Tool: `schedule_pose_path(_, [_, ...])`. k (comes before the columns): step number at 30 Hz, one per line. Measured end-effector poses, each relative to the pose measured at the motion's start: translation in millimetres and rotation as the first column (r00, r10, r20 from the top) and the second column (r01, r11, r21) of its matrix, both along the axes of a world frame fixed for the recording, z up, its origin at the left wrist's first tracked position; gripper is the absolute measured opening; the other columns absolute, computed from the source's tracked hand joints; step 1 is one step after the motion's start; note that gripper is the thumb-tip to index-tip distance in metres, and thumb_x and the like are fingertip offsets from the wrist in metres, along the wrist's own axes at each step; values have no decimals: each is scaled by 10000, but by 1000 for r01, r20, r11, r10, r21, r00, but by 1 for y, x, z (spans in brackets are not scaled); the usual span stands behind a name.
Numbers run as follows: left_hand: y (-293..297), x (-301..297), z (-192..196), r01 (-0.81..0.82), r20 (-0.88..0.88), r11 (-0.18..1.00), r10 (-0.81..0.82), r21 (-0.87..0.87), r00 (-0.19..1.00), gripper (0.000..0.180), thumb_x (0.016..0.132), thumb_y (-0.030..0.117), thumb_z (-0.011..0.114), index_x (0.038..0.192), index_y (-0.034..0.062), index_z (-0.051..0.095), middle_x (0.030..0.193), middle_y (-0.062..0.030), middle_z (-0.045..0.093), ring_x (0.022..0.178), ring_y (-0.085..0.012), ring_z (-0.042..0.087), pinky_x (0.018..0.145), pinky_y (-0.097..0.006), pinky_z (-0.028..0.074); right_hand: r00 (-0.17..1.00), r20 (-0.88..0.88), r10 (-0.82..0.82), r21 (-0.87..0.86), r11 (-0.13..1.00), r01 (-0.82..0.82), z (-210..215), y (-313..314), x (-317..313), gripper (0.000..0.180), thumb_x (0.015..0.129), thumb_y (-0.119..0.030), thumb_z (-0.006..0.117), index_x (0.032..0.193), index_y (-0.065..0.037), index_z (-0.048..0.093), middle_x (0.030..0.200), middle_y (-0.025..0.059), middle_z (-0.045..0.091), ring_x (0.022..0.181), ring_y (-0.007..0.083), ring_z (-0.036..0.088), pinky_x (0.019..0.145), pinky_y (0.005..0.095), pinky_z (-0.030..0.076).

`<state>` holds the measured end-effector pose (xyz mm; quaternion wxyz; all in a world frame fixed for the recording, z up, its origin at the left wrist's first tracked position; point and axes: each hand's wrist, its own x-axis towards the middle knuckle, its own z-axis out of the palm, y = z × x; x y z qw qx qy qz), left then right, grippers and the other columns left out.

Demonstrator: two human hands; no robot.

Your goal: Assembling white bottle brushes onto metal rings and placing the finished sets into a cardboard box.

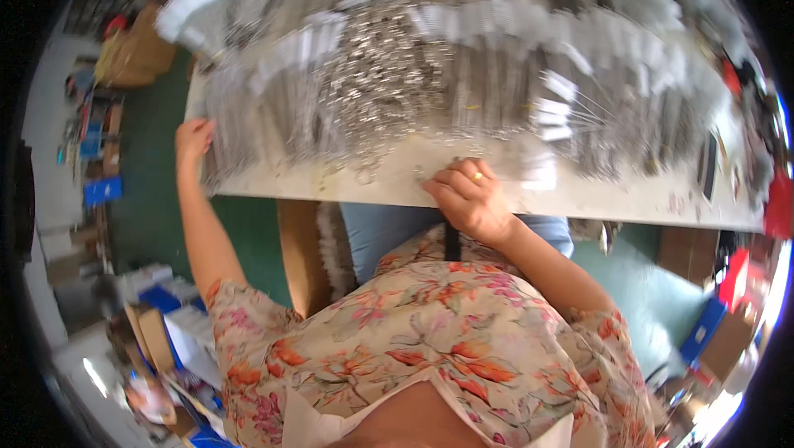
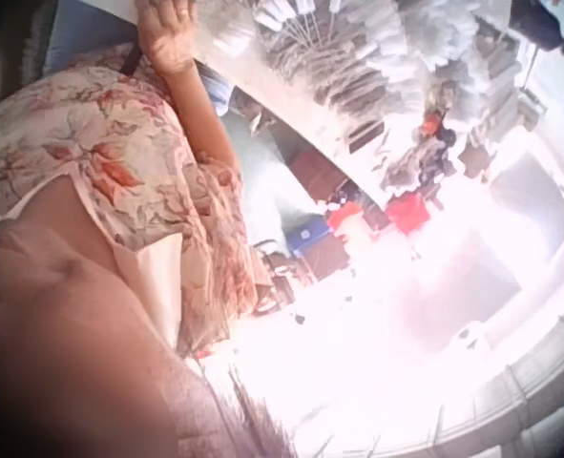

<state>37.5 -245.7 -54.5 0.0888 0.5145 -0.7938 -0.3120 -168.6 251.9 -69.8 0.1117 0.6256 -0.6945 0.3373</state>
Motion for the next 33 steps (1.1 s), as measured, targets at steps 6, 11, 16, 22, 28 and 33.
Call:
schedule_pose_path(6, [21, -9, 16, -60, -16, 998, 60, -22, 998, 159, 812, 174, 609, 775, 25, 648, 627, -17, 605, 498, -71, 524, 432, -225, 392, 932, 290, -218, -19, 972, 233, 30, -35, -74, 130, 765, 8, 605, 889, -30, 612, 807, 125, 601, 681, 266, 594, 591, 327, 495])
schedule_pose_path(11, [18, -15, 25, -113, -196, 980, 79, -164, 977, 157, 835, 171, 577, 813, 27, 637, 656, -24, 611, 522, -79, 538, 448, -223, 404, 814, 267, -517, 412, 824, 388, 26, -77, -135, 229, 751, -298, 627, 806, -77, 652, 806, 122, 650, 748, 302, 632, 683, 396, 503])
schedule_pose_path(16, [90, -71, 51, -213, -695, 959, 24, -187, 718, 195, 845, 218, 590, 850, 25, 619, 719, -43, 626, 598, -100, 567, 523, -224, 438, 734, 231, -639, 573, 699, 428, 20, -80, -147, 249, 694, -343, 649, 837, -143, 685, 858, 90, 663, 828, 290, 632, 717, 410, 501])
schedule_pose_path(22, [163, -139, 18, 386, -232, 873, -458, -299, 858, 291, 829, 299, 607, 834, 8, 606, 683, -103, 600, 658, -150, 578, 638, -307, 449, 648, 531, -546, 308, 836, 453, 19, -80, -148, 244, 766, -259, 589, 876, -47, 636, 873, 120, 657, 806, 254, 646, 734, 374, 510])
schedule_pose_path(28, [124, -134, -6, 496, -52, 812, -535, -307, 844, 161, 808, 154, 599, 786, -5, 586, 672, -82, 607, 610, -164, 561, 595, -283, 440, 684, 724, -94, -308, 843, 442, 112, 14, -141, 165, 852, -164, 562, 931, -21, 539, 682, 28, 574, 634, 101, 539, 595, 262, 458])
schedule_pose_path(33, [142, -132, 10, 464, -20, 821, -498, -333, 867, 144, 820, 125, 550, 778, -11, 574, 671, -79, 602, 595, -157, 546, 593, -283, 431, 858, 23, -513, 97, 855, 509, 77, 104, -143, 139, 734, -183, 664, 788, -55, 647, 713, 62, 568, 642, 230, 560, 584, 339, 460])
